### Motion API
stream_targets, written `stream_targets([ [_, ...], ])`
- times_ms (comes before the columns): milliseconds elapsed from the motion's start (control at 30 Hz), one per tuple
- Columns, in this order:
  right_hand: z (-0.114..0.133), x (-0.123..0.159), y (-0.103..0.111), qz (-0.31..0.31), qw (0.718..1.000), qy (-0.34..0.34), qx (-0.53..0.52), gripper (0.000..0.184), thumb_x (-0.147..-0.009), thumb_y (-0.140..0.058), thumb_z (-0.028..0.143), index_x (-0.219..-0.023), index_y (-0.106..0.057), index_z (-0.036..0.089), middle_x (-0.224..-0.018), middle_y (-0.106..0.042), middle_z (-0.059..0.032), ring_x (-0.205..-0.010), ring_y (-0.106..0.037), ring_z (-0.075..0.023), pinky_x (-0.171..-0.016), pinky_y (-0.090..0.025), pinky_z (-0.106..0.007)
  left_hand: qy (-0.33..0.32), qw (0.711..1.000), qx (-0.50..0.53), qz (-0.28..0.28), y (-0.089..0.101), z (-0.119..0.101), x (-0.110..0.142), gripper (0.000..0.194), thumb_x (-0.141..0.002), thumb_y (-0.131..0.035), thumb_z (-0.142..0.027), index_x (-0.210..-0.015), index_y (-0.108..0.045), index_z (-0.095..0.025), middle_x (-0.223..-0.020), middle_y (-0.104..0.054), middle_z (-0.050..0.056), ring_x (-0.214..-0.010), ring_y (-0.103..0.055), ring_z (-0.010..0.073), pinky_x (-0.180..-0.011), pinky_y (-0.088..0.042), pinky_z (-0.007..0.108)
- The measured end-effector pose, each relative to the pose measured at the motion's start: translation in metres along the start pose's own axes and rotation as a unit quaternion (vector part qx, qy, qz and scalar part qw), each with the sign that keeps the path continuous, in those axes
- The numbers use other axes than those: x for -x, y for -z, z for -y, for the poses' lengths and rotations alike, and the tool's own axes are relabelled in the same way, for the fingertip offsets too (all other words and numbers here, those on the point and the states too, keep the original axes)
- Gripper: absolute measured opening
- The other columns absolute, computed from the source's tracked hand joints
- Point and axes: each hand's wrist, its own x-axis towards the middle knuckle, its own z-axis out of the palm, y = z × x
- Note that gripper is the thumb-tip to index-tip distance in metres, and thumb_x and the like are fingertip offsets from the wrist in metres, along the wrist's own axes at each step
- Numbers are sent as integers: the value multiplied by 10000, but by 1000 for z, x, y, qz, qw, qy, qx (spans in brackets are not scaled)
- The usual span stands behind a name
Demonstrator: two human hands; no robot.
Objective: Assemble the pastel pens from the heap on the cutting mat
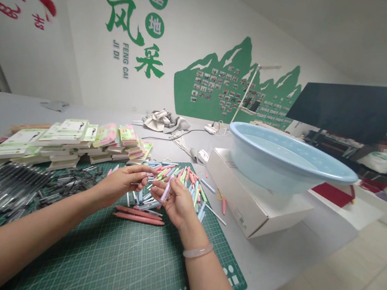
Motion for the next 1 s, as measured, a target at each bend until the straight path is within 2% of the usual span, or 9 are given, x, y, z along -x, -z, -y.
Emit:
stream_targets([
  [133,-1,-2,2,-20,998,-26,-49,99,-889,-463,169,-915,-527,98,-882,-697,-165,-748,-696,-188,-731,-557,-361,6,1000,2,-11,0,1,0,291,-754,-604,-335,-989,-598,-162,-670,-548,-13,-552,-494,74,-554,-393,195],
  [267,-2,-3,-1,-103,986,-87,-102,147,-887,-397,67,-999,-492,54,-849,-686,-177,-754,-700,-201,-660,-583,-310,13,1000,0,2,1,4,-1,293,-749,-611,-336,-983,-564,-167,-684,-584,-2,-565,-526,87,-566,-408,209],
  [433,0,-4,-4,-171,963,-140,-155,211,-908,-353,69,-1094,-435,9,-802,-678,-170,-615,-692,-159,-559,-574,-194,28,999,15,-5,4,10,-2,265,-748,-619,-316,-962,-557,-173,-674,-594,-15,-538,-522,67,-555,-408,193],
  [800,5,4,-14,-165,964,-155,-141,267,-929,-313,94,-1131,-408,-53,-694,-668,-154,-521,-667,-142,-492,-554,-157,51,999,11,-4,-2,8,-2,288,-739,-643,-298,-959,-529,-148,-689,-613,4,-559,-536,68,-561,-419,190],
  [933,5,4,-13,-154,968,-157,-119,216,-902,-348,75,-1038,-477,-33,-734,-672,-173,-586,-675,-146,-533,-562,-188,46,999,10,0,0,10,-3,275,-749,-634,-297,-956,-526,-152,-702,-614,6,-564,-541,70,-562,-423,192],
  [1000,7,3,-8,-158,978,-113,-73,133,-850,-422,63,-931,-521,25,-697,-668,-142,-568,-660,-146,-513,-554,-208,36,999,7,1,4,10,-4,262,-753,-627,-293,-952,-527,-156,-727,-621,12,-572,-546,73,-561,-425,193],
])
